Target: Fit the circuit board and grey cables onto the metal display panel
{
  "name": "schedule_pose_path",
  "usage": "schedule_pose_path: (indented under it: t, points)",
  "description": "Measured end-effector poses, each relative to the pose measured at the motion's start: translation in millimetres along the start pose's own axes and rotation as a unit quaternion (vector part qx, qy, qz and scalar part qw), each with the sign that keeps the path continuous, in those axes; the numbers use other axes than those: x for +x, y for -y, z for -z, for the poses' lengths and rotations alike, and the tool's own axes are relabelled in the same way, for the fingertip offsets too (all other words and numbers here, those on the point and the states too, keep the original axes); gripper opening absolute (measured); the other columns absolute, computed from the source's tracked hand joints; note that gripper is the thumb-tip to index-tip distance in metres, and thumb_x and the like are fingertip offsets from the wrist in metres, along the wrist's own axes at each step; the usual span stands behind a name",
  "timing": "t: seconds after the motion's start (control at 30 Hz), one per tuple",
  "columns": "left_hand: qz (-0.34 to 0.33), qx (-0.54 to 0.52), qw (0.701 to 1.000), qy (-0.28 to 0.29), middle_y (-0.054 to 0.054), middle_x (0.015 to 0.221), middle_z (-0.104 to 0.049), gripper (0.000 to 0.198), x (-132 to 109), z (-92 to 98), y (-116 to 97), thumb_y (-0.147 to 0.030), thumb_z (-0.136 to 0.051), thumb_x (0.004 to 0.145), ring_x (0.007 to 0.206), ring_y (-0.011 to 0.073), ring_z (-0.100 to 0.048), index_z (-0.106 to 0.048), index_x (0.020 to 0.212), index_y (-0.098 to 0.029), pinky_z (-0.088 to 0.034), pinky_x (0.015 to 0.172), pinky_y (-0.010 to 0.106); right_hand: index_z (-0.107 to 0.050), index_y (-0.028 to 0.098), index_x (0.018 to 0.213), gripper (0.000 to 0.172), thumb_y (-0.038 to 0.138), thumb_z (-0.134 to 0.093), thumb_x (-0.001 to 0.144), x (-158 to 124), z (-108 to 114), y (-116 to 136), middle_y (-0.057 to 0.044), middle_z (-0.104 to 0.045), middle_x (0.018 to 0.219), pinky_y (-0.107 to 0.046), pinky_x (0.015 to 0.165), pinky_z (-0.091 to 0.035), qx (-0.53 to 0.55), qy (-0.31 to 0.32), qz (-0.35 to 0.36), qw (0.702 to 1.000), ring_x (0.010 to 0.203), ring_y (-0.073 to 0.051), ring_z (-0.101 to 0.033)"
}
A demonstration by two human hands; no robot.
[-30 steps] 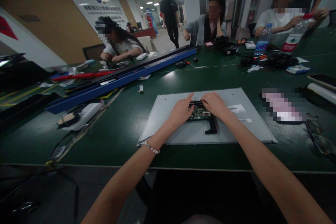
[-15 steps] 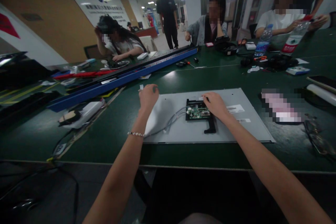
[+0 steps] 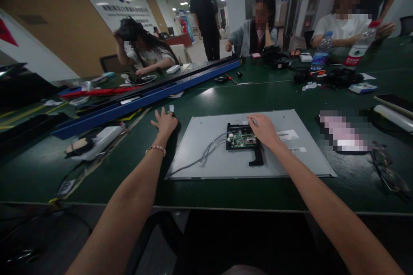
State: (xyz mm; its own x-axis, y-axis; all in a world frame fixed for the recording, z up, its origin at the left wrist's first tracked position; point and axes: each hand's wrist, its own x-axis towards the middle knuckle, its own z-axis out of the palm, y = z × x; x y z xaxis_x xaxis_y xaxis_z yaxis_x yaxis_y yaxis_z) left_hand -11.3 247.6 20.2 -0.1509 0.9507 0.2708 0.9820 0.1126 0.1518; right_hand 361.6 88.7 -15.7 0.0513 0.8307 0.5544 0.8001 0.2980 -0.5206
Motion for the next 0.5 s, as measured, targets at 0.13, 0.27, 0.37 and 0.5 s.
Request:
schedule_pose_path:
  t: [0.13, 0.27, 0.37, 0.5]
  points:
    - [-0.026, -0.004, 1.0, -0.005, 0.014, 0.154, -0.036, 0.049, -3, -2.1, -3, -0.013, -0.037, 0.084, 0.148, 0.0335, -0.012, -0.056, 0.129, -0.014, -0.014, 0.11, 0.07, -0.073, 0.021, 0.098, 0.029, 0.025, -0.045, 0.092, -1, 0, 1, -0.008, -0.075, 0.104, -0.041, 0.095, -0.048, 0.0, 0.003, 0.004, 1.0, 0.1, -0.024, -0.068]
    - [-0.066, -0.023, 0.994, -0.079, 0.017, 0.143, -0.048, 0.048, -12, 2.3, -8, -0.014, -0.032, 0.089, 0.143, 0.0288, -0.026, -0.051, 0.132, -0.013, -0.013, 0.114, 0.064, -0.073, 0.019, 0.1, 0.029, 0.024, -0.046, 0.092, -1, 0, 1, -0.01, -0.075, 0.104, -0.04, 0.094, -0.048, -0.006, 0.005, 0.01, 1.0, 0.1, -0.025, -0.068]
    - [-0.08, -0.031, 0.986, -0.14, 0.016, 0.134, -0.053, 0.039, -18, 15.3, -13, -0.018, -0.034, 0.091, 0.134, 0.0278, -0.038, -0.054, 0.125, -0.013, -0.013, 0.118, 0.055, -0.074, 0.019, 0.1, 0.029, 0.024, -0.046, 0.091, -1, 1, 3, -0.009, -0.075, 0.103, -0.04, 0.094, -0.049, -0.007, 0.003, 0.01, 1.0, 0.099, -0.025, -0.068]
    - [-0.13, -0.047, 0.978, -0.159, 0.017, 0.12, -0.058, 0.031, -21, 34.0, -21, -0.016, -0.032, 0.094, 0.124, 0.0274, -0.047, -0.058, 0.112, -0.013, -0.024, 0.115, 0.046, -0.074, 0.021, 0.1, 0.029, 0.023, -0.046, 0.091, 0, 3, 8, -0.008, -0.075, 0.103, -0.041, 0.095, -0.049, -0.005, -0.003, 0.01, 1.0, 0.1, -0.024, -0.068]
